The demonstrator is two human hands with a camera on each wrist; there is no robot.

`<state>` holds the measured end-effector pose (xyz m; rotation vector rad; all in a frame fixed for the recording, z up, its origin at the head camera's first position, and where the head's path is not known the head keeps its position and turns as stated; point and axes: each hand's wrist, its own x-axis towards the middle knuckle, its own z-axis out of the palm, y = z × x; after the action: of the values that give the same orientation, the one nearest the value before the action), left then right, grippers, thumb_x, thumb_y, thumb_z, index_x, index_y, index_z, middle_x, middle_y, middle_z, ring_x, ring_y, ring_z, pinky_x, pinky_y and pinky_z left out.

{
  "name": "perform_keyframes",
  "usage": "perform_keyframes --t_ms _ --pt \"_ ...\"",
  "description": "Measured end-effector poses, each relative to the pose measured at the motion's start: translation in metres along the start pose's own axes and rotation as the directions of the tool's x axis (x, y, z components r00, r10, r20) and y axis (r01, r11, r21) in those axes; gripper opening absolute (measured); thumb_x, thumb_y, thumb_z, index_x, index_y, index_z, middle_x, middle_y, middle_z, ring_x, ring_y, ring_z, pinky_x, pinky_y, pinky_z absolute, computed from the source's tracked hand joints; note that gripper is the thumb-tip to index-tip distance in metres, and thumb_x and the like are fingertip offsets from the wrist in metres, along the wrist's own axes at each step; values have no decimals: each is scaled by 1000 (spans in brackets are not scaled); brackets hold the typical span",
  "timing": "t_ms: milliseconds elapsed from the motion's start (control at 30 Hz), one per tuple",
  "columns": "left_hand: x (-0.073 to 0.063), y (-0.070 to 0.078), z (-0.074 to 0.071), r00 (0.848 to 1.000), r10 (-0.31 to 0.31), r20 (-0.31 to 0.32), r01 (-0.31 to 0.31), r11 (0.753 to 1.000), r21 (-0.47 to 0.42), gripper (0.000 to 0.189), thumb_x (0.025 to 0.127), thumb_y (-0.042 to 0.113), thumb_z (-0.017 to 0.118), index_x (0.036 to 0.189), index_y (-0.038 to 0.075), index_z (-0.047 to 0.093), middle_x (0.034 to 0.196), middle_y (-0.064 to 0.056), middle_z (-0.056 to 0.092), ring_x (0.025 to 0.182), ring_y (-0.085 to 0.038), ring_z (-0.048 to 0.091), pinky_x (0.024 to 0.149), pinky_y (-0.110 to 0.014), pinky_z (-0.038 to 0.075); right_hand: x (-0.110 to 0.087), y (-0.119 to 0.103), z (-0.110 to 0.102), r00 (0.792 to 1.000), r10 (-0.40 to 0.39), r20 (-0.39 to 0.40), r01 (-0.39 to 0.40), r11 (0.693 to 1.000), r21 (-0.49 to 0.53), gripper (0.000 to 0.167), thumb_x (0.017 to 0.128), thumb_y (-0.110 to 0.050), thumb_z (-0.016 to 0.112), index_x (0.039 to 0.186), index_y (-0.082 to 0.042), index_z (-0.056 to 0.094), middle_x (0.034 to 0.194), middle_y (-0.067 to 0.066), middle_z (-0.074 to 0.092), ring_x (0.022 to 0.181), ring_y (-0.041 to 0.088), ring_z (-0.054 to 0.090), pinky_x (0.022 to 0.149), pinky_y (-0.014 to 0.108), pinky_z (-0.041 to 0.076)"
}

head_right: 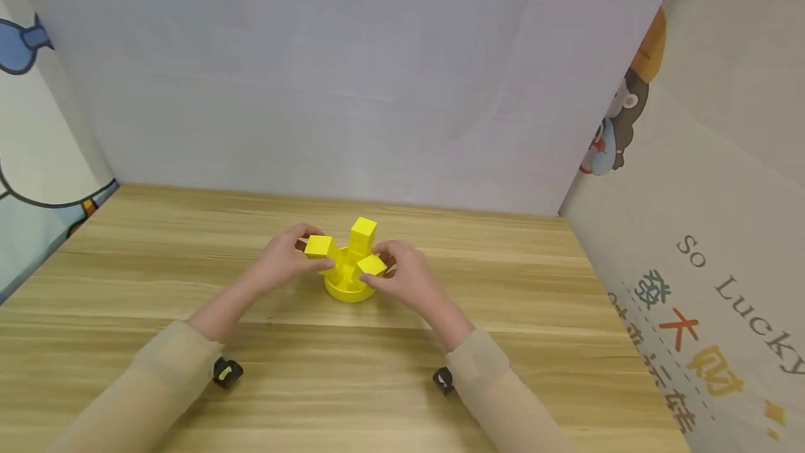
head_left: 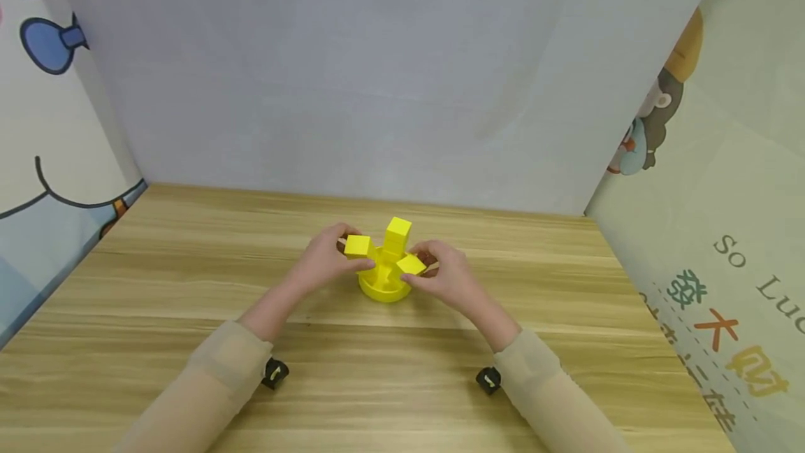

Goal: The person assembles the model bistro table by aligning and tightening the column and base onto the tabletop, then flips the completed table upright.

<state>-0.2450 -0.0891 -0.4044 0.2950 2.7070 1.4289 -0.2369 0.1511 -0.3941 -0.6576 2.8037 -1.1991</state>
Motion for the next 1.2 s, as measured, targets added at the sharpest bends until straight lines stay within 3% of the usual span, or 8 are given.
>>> perform_keyframes --t_ms 233,667,833,1033,1200 --pt "2 -7 -5 989 147 6 -147 985 89 47 80 27 76 119 9 57 112 -7 62 101 -27 56 78 -36 49 0 1 -2 999 -8 -53 8 1000 -2 40 79 -15 77 113 -1 63 103 11 64 90 21 63 73 24 56" --pt "10 7 1 985 175 -10 -172 975 142 42 76 26 80 110 8 65 100 -4 65 89 -20 55 72 -31 48 4 4 -1 997 -40 -71 36 998 -56 38 80 -12 73 114 1 63 106 12 63 90 20 63 73 24 56" --pt "13 7 0 979 200 29 -202 970 133 42 76 25 80 110 7 65 97 -4 64 87 -20 54 71 -30 48 4 1 -1 996 -46 -77 40 996 -82 37 80 -12 74 113 1 63 104 11 64 87 20 62 72 24 56" --pt "13 1 -9 958 267 107 -278 955 106 43 77 21 79 115 6 64 100 -5 64 90 -21 55 76 -32 50 4 1 -1 995 -59 -75 54 996 -67 37 80 -11 75 113 2 63 104 13 64 87 21 62 72 25 56" --pt "17 -9 -16 928 338 157 -355 930 97 44 78 18 77 118 5 63 102 -6 66 90 -19 57 79 -34 51 4 2 -1 996 -56 -70 51 996 -67 38 80 -11 75 114 2 63 106 13 64 87 21 63 72 23 56"
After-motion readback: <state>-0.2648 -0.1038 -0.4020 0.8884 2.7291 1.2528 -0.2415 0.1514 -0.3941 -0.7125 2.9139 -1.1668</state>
